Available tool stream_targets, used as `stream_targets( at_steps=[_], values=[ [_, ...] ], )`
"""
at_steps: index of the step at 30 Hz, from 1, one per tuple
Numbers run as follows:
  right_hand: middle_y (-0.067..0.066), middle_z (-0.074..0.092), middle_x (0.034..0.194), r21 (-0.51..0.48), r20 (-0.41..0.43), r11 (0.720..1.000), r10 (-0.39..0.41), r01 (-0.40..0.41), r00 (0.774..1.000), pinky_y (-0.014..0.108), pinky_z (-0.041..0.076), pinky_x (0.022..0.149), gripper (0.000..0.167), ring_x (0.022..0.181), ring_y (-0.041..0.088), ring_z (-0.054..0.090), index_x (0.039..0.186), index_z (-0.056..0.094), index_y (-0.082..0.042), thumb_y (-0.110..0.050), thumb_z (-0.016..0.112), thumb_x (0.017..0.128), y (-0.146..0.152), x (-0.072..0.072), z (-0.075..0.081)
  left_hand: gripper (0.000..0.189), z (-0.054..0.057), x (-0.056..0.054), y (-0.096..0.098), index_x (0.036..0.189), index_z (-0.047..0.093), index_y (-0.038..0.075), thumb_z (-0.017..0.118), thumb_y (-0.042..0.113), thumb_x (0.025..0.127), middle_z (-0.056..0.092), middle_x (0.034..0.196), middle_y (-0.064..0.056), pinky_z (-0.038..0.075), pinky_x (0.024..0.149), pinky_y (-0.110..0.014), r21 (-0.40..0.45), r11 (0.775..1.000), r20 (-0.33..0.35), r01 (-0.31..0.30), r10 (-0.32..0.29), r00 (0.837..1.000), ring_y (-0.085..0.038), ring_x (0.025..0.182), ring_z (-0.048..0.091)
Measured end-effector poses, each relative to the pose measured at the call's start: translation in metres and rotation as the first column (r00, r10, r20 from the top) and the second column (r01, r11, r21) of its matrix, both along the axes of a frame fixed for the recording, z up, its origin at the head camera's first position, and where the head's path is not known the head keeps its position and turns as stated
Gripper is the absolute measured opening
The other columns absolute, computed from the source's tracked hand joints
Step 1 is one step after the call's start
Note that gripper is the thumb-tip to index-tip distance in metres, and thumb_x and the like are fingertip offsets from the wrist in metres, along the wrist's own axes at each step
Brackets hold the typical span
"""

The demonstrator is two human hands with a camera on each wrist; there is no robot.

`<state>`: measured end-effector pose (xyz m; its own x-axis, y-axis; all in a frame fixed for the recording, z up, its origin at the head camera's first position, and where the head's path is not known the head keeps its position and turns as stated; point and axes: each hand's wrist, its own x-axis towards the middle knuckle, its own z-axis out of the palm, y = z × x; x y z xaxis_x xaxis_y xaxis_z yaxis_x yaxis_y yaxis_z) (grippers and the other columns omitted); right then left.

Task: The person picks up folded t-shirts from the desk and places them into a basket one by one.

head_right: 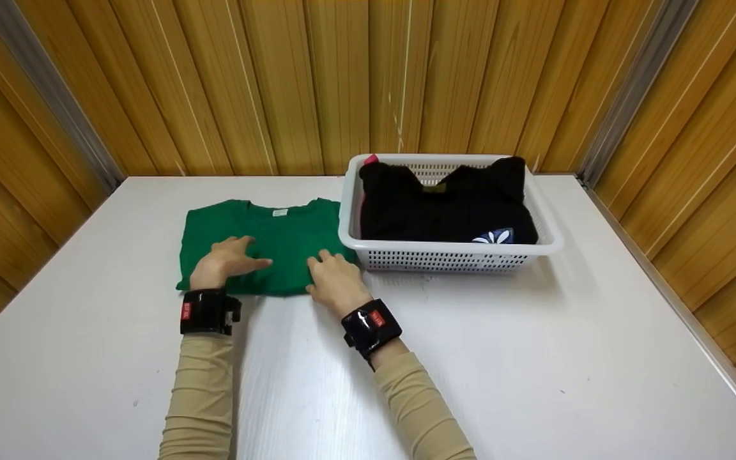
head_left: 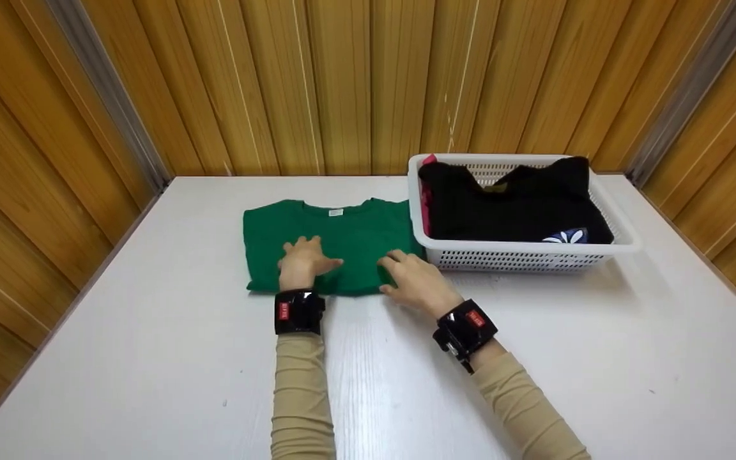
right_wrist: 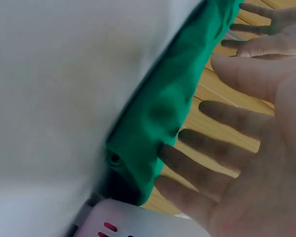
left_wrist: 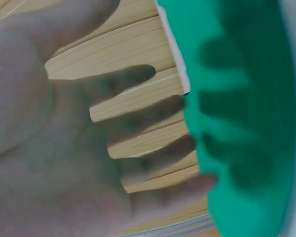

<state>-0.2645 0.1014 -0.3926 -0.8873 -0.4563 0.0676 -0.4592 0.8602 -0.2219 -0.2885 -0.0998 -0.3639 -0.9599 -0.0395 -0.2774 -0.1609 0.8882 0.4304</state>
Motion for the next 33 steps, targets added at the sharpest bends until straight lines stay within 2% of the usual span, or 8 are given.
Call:
stream_targets(
  at_steps=[5,8,13,19,23,27,30,33],
  values=[
    [0.017,0.051,0.139,0.012,0.046,0.999,0.035,-0.035,0.998,0.046,0.040,0.107,0.049,0.127,0.034,0.050,0.133,0.054,-0.005,-0.025,0.066,0.089,0.003,-0.002,-0.002,0.069,-0.006,-0.003,0.002,0.150,0.029,0.016,0.058,0.039,0.092,0.018,0.158,-0.018,0.013,0.110,-0.070,-0.025,0.999,0.135,0.048,-0.044,0.990,-0.044,0.146,0.002],
    [0.018,0.053,0.136,0.034,0.069,0.997,0.062,-0.064,0.996,0.045,0.041,0.106,0.048,0.125,0.035,0.051,0.130,0.056,-0.003,-0.024,0.066,0.089,0.005,-0.001,0.001,0.066,-0.005,-0.001,0.003,0.148,0.033,0.017,0.059,0.039,0.091,0.021,0.157,-0.018,0.013,0.111,-0.068,-0.022,0.999,0.153,0.032,-0.028,0.988,-0.043,0.146,0.008],
    [0.017,0.059,0.127,0.050,0.094,0.994,0.092,-0.097,0.991,0.043,0.044,0.103,0.042,0.119,0.032,0.056,0.124,0.061,-0.002,-0.023,0.066,0.088,0.006,0.003,0.008,0.062,-0.001,0.003,0.004,0.144,0.041,0.018,0.060,0.040,0.090,0.032,0.153,-0.018,0.024,0.110,-0.065,-0.018,1.000,0.156,-0.004,0.006,0.988,-0.041,0.142,0.026],
    [0.015,0.066,0.118,0.066,0.140,0.993,0.088,-0.098,0.986,0.044,0.047,0.098,0.033,0.113,0.032,0.060,0.113,0.069,-0.005,-0.024,0.069,0.086,0.004,0.011,0.019,0.069,0.008,0.007,0.004,0.145,0.038,0.006,0.059,0.043,0.090,0.023,0.153,-0.028,0.022,0.107,-0.070,-0.023,0.999,0.214,-0.048,0.052,0.975,-0.047,0.142,0.019],
    [0.010,0.071,0.110,0.067,0.192,0.994,0.070,-0.084,0.979,0.042,0.051,0.091,0.029,0.105,0.027,0.064,0.105,0.073,-0.009,-0.027,0.071,0.083,0.003,0.015,0.025,0.075,0.015,0.008,0.004,0.146,0.034,0.003,0.059,0.046,0.090,0.020,0.154,-0.029,0.017,0.106,-0.073,-0.046,0.996,0.274,-0.077,0.086,0.958,-0.049,0.142,0.016],
    [0.008,0.072,0.103,0.014,0.217,1.000,-0.007,0.004,0.976,0.041,0.053,0.084,0.028,0.095,0.022,0.066,0.103,0.073,-0.007,-0.029,0.068,0.086,0.002,0.014,0.025,0.069,0.019,0.007,0.001,0.145,0.037,0.005,0.056,0.045,0.092,0.026,0.154,-0.024,0.013,0.103,-0.076,-0.057,0.996,0.267,-0.074,0.086,0.960,-0.050,0.141,0.021],
    [0.014,0.069,0.102,0.006,0.163,0.990,-0.142,0.143,0.976,0.044,0.053,0.079,0.034,0.093,0.027,0.065,0.105,0.067,-0.002,-0.032,0.065,0.089,0.001,0.013,0.021,0.063,0.017,0.008,-0.008,0.145,0.037,0.005,0.053,0.040,0.095,0.027,0.153,-0.024,0.013,0.102,-0.078,-0.033,0.992,0.173,-0.119,0.123,0.977,-0.052,0.140,0.022],
    [0.022,0.066,0.107,0.033,0.111,0.949,-0.316,0.314,0.942,0.049,0.052,0.078,0.045,0.096,0.037,0.064,0.111,0.061,0.002,-0.038,0.062,0.090,0.001,0.011,0.017,0.062,0.013,0.010,-0.023,0.147,0.032,0.004,0.049,0.036,0.097,0.025,0.151,-0.030,0.016,0.101,-0.078,0.002,0.975,0.063,-0.220,0.219,0.974,-0.055,0.137,0.021]
  ],
)
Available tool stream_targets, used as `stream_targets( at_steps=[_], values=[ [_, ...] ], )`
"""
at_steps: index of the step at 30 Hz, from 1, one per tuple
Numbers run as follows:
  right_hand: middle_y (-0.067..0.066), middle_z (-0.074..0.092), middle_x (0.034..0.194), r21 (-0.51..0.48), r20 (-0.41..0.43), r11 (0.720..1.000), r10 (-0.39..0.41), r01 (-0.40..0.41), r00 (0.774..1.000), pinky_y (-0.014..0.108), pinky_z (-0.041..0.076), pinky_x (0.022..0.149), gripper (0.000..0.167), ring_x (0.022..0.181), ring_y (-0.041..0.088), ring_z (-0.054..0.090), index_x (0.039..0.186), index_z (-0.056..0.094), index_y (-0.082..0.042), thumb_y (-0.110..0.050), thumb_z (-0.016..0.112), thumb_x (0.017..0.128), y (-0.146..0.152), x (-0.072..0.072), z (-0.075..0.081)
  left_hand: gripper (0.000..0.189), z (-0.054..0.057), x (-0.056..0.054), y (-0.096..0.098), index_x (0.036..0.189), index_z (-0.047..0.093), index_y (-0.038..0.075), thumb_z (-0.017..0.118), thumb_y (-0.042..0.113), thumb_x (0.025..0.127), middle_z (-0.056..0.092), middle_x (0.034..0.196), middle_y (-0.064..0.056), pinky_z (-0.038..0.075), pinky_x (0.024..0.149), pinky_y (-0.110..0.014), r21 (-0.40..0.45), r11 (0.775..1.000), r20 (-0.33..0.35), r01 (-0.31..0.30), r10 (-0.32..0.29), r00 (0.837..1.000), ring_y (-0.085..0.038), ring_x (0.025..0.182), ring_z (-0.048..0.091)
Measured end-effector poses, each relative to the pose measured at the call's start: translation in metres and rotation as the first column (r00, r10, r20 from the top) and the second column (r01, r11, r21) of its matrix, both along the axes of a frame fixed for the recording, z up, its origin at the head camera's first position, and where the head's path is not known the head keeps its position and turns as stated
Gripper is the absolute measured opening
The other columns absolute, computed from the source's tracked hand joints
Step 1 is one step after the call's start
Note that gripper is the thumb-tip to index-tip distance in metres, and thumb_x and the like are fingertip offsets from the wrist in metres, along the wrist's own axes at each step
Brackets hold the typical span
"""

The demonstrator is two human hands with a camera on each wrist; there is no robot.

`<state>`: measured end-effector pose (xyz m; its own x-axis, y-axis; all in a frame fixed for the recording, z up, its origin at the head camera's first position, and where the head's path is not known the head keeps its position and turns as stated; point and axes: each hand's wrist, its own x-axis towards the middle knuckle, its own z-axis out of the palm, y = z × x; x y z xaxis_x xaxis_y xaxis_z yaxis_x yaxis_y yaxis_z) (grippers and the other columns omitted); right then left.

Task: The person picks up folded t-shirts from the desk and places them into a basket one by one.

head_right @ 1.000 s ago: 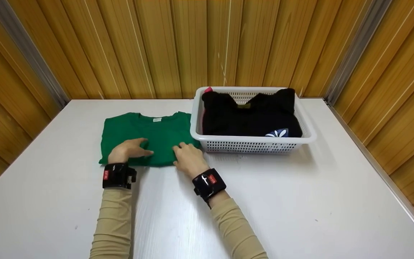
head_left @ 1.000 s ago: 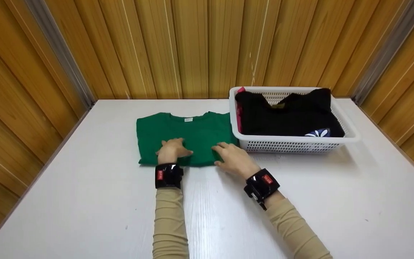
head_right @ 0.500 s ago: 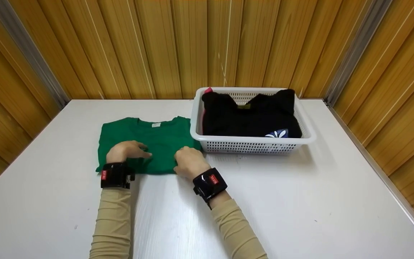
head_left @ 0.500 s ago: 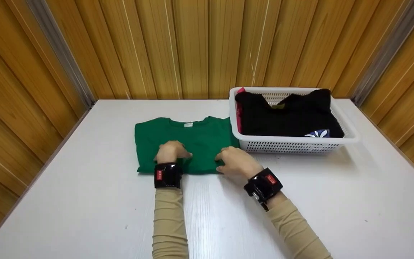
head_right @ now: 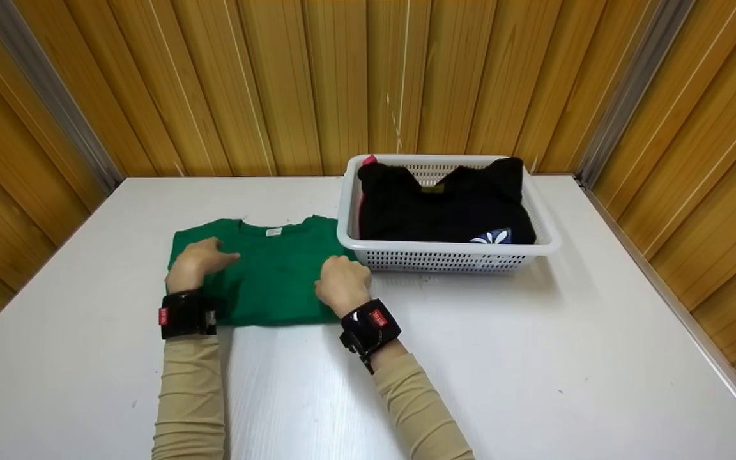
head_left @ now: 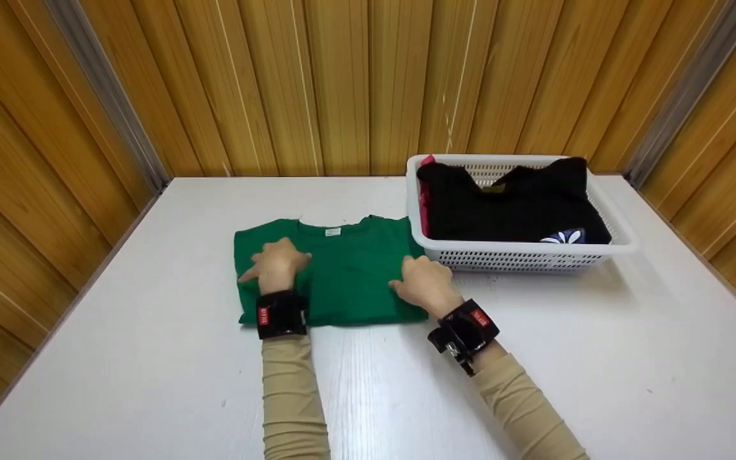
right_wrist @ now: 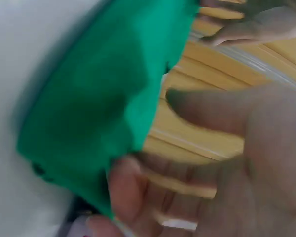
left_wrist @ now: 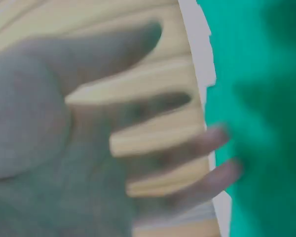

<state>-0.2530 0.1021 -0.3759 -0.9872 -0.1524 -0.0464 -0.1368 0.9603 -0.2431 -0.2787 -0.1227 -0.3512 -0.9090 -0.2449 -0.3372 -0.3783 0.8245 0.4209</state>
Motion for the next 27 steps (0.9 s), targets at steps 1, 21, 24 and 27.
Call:
stream_targets(
  at_steps=[1,21,24,27],
  values=[
    [0.024,0.065,0.109,0.014,-0.003,0.998,-0.054,0.054,0.999,0.051,0.052,0.079,0.050,0.098,0.039,0.064,0.114,0.059,0.004,-0.040,0.061,0.090,0.000,-0.001,-0.001,0.063,-0.002,0.000,-0.005,0.147,0.029,0.003,0.049,0.035,0.097,0.024,0.150,-0.033,0.017,0.101,-0.078,0.009,0.999,-0.026,-0.038,0.039,0.999,-0.056,0.137,0.020],
    [0.013,0.065,0.094,-0.032,0.143,0.989,-0.140,0.146,0.980,0.040,0.050,0.068,0.047,0.081,0.024,0.061,0.097,0.067,-0.002,-0.048,0.056,0.092,0.010,-0.014,-0.016,0.047,-0.021,-0.001,-0.030,0.136,0.042,-0.010,0.038,0.016,0.096,0.046,0.135,-0.029,0.044,0.096,-0.051,0.124,0.953,0.021,-0.275,0.275,0.961,-0.039,0.123,0.045],
    [0.017,0.067,0.102,-0.009,0.150,0.995,-0.098,0.101,0.984,0.044,0.052,0.073,0.048,0.086,0.027,0.063,0.105,0.066,0.000,-0.045,0.058,0.091,0.011,-0.013,-0.014,0.043,-0.019,-0.001,-0.030,0.135,0.044,-0.008,0.036,0.012,0.097,0.052,0.130,-0.026,0.046,0.093,-0.048,0.103,0.958,0.037,-0.266,0.263,0.964,-0.034,0.115,0.052],
    [0.017,0.066,0.101,0.022,0.183,0.998,-0.054,0.051,0.982,0.041,0.052,0.070,0.047,0.082,0.026,0.063,0.105,0.066,0.000,-0.043,0.061,0.090,0.013,-0.009,-0.009,0.041,-0.016,0.002,-0.029,0.134,0.045,-0.009,0.039,0.008,0.097,0.055,0.127,-0.025,0.048,0.091,-0.049,0.064,0.971,0.072,-0.232,0.228,0.971,-0.033,0.109,0.055]
  ],
)
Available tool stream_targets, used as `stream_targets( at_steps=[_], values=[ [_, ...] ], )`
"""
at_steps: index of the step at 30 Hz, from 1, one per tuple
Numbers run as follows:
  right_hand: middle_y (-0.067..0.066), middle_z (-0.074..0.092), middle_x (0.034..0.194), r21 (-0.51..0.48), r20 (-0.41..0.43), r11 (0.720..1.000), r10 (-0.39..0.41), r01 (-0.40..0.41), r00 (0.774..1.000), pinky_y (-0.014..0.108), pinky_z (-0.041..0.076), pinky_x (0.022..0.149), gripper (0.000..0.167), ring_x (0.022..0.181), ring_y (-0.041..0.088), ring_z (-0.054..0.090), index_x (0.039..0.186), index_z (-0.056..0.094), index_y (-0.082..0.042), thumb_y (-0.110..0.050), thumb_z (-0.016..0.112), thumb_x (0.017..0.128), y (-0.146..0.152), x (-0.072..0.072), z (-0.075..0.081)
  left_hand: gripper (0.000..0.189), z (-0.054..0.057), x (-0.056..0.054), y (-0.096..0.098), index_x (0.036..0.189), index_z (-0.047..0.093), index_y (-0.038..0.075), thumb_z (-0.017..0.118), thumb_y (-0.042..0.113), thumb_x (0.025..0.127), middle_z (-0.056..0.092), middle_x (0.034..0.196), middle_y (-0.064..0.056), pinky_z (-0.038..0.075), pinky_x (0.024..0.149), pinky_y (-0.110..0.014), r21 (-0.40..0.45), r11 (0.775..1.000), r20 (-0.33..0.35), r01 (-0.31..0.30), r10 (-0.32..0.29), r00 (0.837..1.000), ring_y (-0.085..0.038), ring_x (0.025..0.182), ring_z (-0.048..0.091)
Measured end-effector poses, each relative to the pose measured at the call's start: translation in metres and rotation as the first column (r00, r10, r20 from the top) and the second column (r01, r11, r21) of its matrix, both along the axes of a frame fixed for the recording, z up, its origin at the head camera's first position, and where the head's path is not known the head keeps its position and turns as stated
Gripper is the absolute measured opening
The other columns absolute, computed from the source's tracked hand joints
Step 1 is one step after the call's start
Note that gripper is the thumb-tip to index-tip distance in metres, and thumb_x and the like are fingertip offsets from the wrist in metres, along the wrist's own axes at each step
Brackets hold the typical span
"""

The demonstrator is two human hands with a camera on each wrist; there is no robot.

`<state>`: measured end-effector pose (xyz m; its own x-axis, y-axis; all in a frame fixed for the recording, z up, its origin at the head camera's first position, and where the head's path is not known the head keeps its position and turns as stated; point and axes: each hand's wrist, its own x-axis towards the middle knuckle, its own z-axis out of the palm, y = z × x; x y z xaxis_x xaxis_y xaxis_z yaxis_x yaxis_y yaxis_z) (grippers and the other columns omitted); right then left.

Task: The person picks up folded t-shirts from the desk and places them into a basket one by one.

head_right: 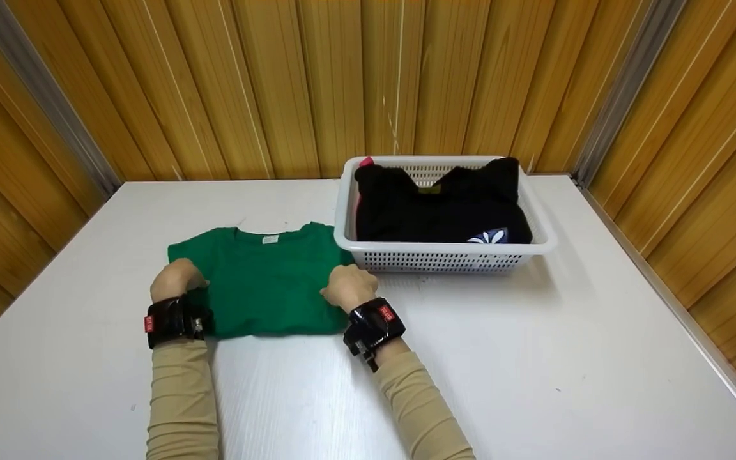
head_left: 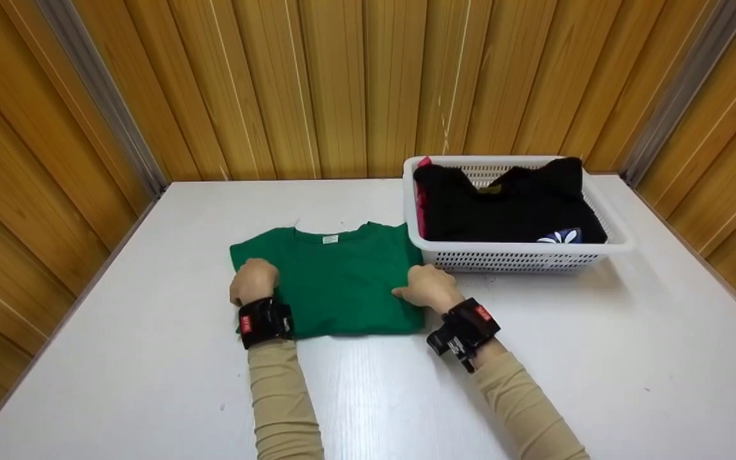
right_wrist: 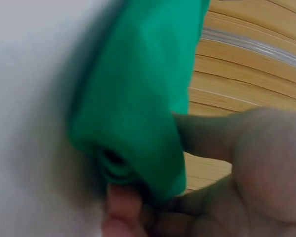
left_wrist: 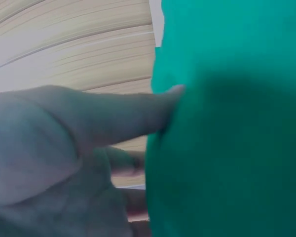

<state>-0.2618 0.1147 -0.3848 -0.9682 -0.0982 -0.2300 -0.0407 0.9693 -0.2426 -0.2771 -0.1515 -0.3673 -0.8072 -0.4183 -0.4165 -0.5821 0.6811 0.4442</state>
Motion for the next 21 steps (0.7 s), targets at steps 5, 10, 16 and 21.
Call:
stream_targets(
  at_steps=[5,10,16,21],
  values=[
    [0.011,0.065,0.082,0.002,0.096,0.997,0.072,-0.072,0.993,0.031,0.051,0.053,0.038,0.057,0.020,0.063,0.090,0.066,-0.004,-0.041,0.067,0.086,0.003,0.008,0.011,0.043,0.008,0.005,0.001,0.130,0.047,-0.012,0.054,0.006,0.092,0.047,0.136,-0.029,0.044,0.097,-0.053,-0.035,0.998,0.128,0.049,-0.044,0.991,-0.041,0.121,0.048],
    [0.010,0.065,0.073,-0.014,0.092,0.999,0.048,-0.047,0.995,0.029,0.046,0.050,0.043,0.050,0.018,0.060,0.088,0.066,-0.004,-0.047,0.067,0.084,0.006,0.009,0.015,0.052,0.013,0.005,0.000,0.134,0.042,-0.011,0.057,0.014,0.091,0.041,0.137,-0.032,0.042,0.099,-0.054,0.008,0.999,0.144,-0.034,0.033,0.989,-0.042,0.125,0.040],
    [0.011,0.063,0.074,-0.076,-0.018,0.993,-0.089,0.088,0.996,0.029,0.039,0.047,0.051,0.057,0.019,0.057,0.079,0.066,-0.004,-0.053,0.057,0.089,0.006,0.002,0.007,0.049,0.004,0.004,-0.004,0.133,0.044,-0.010,0.049,0.020,0.094,0.045,0.134,-0.029,0.040,0.101,-0.053,0.042,0.994,0.015,-0.104,0.104,0.994,-0.040,0.125,0.041],
    [0.013,0.064,0.089,-0.118,-0.026,0.986,-0.123,0.119,0.992,0.030,0.040,0.054,0.051,0.069,0.021,0.055,0.090,0.065,-0.001,-0.052,0.057,0.089,0.006,-0.004,-0.001,0.044,-0.004,0.002,-0.003,0.129,0.047,-0.014,0.044,0.015,0.094,0.046,0.129,-0.030,0.042,0.099,-0.052,0.029,0.997,-0.056,-0.065,0.066,0.996,-0.040,0.120,0.044]
  ],
)
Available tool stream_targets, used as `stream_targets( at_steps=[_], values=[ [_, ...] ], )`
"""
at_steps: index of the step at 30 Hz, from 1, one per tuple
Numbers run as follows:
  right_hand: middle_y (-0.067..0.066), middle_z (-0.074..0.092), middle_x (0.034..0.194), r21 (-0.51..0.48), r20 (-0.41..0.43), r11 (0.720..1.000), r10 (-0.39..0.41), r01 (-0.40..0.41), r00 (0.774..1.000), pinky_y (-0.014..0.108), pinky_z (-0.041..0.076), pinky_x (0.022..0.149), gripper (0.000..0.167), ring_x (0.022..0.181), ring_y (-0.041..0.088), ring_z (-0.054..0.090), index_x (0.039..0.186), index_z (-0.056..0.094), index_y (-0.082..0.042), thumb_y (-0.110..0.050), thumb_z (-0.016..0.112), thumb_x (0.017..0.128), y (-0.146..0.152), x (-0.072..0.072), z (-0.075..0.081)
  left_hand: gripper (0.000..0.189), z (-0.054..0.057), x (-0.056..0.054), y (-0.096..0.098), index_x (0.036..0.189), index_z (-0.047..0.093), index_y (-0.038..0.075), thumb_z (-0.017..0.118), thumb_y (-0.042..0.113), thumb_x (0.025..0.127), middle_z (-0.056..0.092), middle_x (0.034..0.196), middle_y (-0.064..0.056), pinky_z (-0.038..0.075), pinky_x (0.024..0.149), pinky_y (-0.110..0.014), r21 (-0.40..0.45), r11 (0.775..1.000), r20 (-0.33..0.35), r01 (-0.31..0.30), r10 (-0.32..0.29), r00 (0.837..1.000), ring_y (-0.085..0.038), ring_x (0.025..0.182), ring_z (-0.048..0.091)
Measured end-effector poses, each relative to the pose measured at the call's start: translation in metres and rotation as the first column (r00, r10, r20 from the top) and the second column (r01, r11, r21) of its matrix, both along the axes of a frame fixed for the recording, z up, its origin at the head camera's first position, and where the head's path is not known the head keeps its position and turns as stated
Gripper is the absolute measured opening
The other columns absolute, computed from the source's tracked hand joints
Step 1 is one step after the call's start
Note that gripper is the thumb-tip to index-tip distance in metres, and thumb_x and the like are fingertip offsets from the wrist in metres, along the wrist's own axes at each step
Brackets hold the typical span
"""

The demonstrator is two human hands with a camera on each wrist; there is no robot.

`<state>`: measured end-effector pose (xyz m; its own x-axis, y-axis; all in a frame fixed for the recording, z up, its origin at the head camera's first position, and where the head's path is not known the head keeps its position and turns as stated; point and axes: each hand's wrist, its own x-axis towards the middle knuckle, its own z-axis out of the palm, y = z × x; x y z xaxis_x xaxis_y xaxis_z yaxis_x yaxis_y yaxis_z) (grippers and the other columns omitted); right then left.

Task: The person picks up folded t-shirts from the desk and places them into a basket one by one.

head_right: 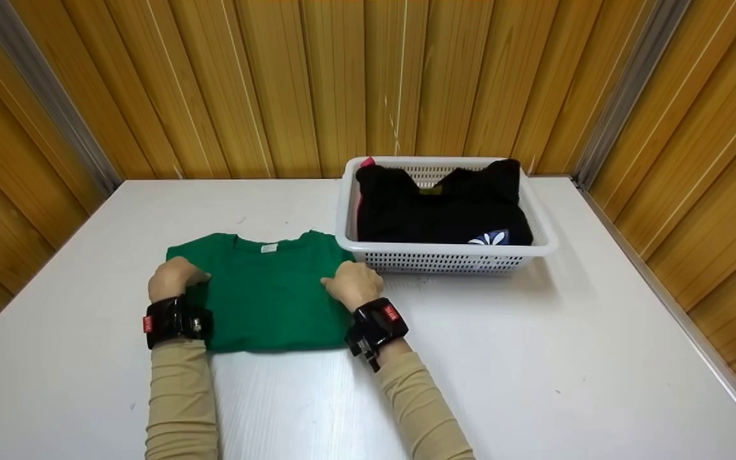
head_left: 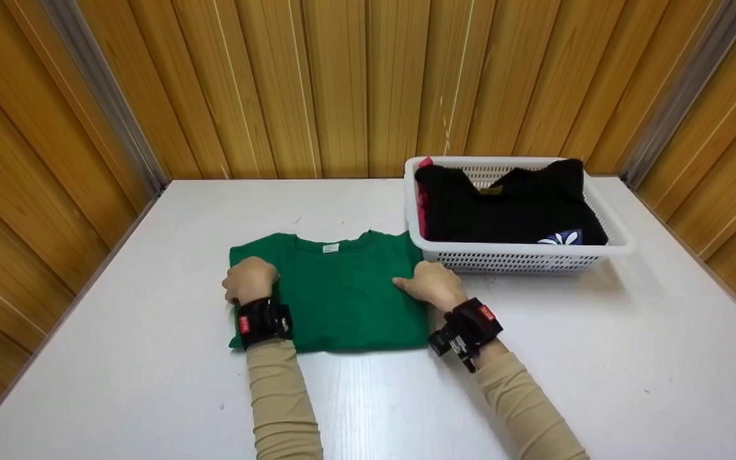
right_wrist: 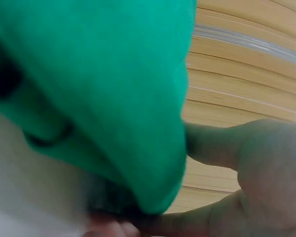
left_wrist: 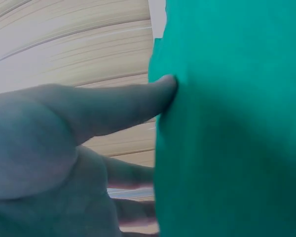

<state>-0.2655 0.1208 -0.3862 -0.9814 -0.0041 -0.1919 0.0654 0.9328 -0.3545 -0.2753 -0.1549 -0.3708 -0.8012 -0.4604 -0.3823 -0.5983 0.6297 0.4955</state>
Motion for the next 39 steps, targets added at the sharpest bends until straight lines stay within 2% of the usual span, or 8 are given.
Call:
stream_targets(
  at_steps=[6,9,14,18,22,26,32,39],
  values=[
    [0.016,0.065,0.099,-0.088,0.043,0.996,0.010,-0.006,0.999,0.029,0.043,0.059,0.049,0.074,0.020,0.056,0.104,0.063,0.002,-0.044,0.059,0.090,0.000,-0.005,-0.006,0.025,-0.004,-0.003,0.002,0.107,0.064,-0.004,0.052,0.013,0.093,0.053,0.087,-0.011,0.042,0.069,-0.029,-0.010,1.000,-0.011,0.011,-0.011,1.000,-0.019,0.077,0.048],
    [0.016,0.064,0.100,-0.127,0.051,0.992,0.014,-0.008,0.999,0.029,0.043,0.062,0.047,0.076,0.020,0.054,0.107,0.061,0.003,-0.040,0.060,0.090,-0.002,-0.006,-0.008,0.023,-0.005,-0.003,0.003,0.105,0.065,-0.003,0.055,0.013,0.092,0.049,0.079,-0.008,0.037,0.062,-0.027,0.008,1.000,-0.012,0.020,-0.020,1.000,-0.018,0.071,0.044],
    [0.023,0.059,0.121,-0.199,0.054,0.980,0.024,-0.013,0.998,0.040,0.050,0.084,0.055,0.101,0.030,0.060,0.125,0.051,0.007,-0.034,0.061,0.090,-0.005,-0.003,-0.006,0.028,-0.004,-0.005,0.006,0.110,0.062,-0.006,0.058,0.014,0.090,0.058,0.089,-0.012,0.045,0.066,-0.027,0.018,0.996,-0.005,0.087,-0.087,0.996,-0.019,0.074,0.050],
    [0.028,0.046,0.139,-0.315,0.076,0.949,0.040,-0.015,0.996,0.046,0.045,0.100,0.065,0.123,0.037,0.051,0.139,0.036,0.009,-0.027,0.062,0.090,-0.009,-0.001,-0.004,0.034,-0.001,-0.005,0.007,0.114,0.060,-0.011,0.060,0.013,0.089,0.062,0.111,-0.021,0.048,0.071,-0.028,0.011,0.986,-0.016,0.169,-0.169,0.986,-0.022,0.082,0.053],
    [0.027,0.039,0.145,-0.388,0.080,0.922,0.035,-0.001,0.996,0.047,0.040,0.106,0.070,0.131,0.038,0.043,0.143,0.029,0.007,-0.024,0.063,0.090,-0.012,-0.001,-0.005,0.035,0.003,-0.004,0.006,0.115,0.060,-0.011,0.061,0.013,0.089,0.061,0.116,-0.024,0.047,0.072,-0.028,0.031,0.979,-0.030,0.204,-0.203,0.979,-0.023,0.084,0.052],
    [0.027,0.040,0.144,-0.418,0.039,0.908,0.024,-0.005,0.999,0.049,0.038,0.108,0.069,0.132,0.039,0.042,0.141,0.031,0.005,-0.021,0.066,0.088,-0.016,-0.002,-0.006,0.039,0.008,-0.002,0.006,0.122,0.055,-0.011,0.056,0.012,0.090,0.055,0.128,-0.028,0.048,0.080,-0.032,0.026,0.970,-0.034,0.242,-0.241,0.970,-0.026,0.094,0.052],
    [0.026,0.051,0.135,-0.340,-0.098,0.940,-0.006,-0.028,0.995,0.050,0.044,0.099,0.062,0.122,0.037,0.052,0.135,0.044,0.001,-0.021,0.071,0.083,-0.023,0.001,-0.003,0.048,0.017,0.002,0.005,0.133,0.045,-0.010,0.051,0.009,0.090,0.043,0.140,-0.029,0.046,0.092,-0.038,0.023,0.958,-0.038,0.285,-0.284,0.958,-0.031,0.110,0.050],
    [0.027,0.057,0.128,-0.358,-0.279,0.930,-0.022,-0.083,0.960,0.050,0.046,0.098,0.055,0.117,0.038,0.056,0.131,0.050,0.001,-0.014,0.071,0.082,-0.030,0.005,0.003,0.044,0.029,0.009,0.007,0.126,0.051,-0.010,0.056,0.010,0.086,0.050,0.131,-0.028,0.049,0.090,-0.041,-0.019,0.945,-0.058,0.328,-0.328,0.943,-0.030,0.100,0.051]
  ],
)
